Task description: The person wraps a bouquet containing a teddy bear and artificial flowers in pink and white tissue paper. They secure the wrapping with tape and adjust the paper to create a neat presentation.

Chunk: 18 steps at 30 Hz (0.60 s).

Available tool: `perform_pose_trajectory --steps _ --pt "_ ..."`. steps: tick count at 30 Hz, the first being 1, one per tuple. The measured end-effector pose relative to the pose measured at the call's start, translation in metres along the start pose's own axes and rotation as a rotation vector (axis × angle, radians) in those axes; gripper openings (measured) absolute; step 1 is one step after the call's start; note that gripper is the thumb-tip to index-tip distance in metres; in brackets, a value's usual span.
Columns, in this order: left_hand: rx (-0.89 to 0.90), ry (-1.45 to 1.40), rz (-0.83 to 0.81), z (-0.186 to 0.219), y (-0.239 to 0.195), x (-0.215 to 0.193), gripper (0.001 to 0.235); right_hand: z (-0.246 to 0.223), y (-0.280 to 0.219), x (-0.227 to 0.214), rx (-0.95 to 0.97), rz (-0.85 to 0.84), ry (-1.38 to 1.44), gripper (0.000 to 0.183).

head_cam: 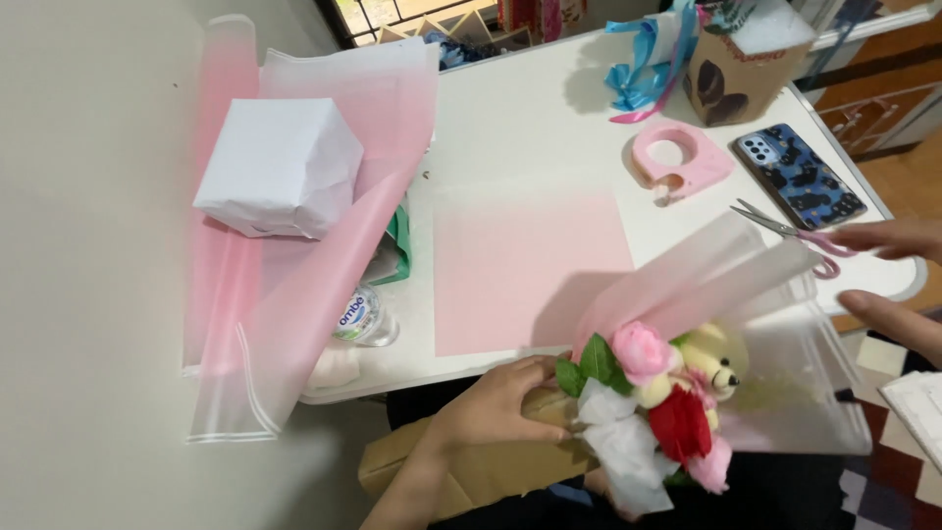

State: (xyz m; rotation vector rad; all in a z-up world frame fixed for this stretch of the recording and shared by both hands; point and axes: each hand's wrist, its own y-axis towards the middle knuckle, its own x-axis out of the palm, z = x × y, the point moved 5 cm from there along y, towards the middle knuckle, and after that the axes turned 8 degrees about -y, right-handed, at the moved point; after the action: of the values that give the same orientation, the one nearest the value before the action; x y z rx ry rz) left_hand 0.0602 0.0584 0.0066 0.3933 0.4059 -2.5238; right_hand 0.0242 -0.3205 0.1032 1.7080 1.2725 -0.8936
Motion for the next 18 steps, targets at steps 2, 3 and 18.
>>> perform_pose_trajectory --steps 2,3,18 --pt "-0.042 0.029 -0.096 0.006 -0.001 0.007 0.086 -0.005 0.004 0.007 0.033 -0.124 0.024 0.056" --pt "-0.086 0.064 -0.174 0.007 -0.002 0.011 0.093 -0.008 0.007 0.015 0.048 -0.246 0.055 0.045" --pt "0.013 0.093 -0.346 -0.037 0.010 0.034 0.098 0.060 -0.020 0.107 -0.252 -1.066 0.124 0.060"
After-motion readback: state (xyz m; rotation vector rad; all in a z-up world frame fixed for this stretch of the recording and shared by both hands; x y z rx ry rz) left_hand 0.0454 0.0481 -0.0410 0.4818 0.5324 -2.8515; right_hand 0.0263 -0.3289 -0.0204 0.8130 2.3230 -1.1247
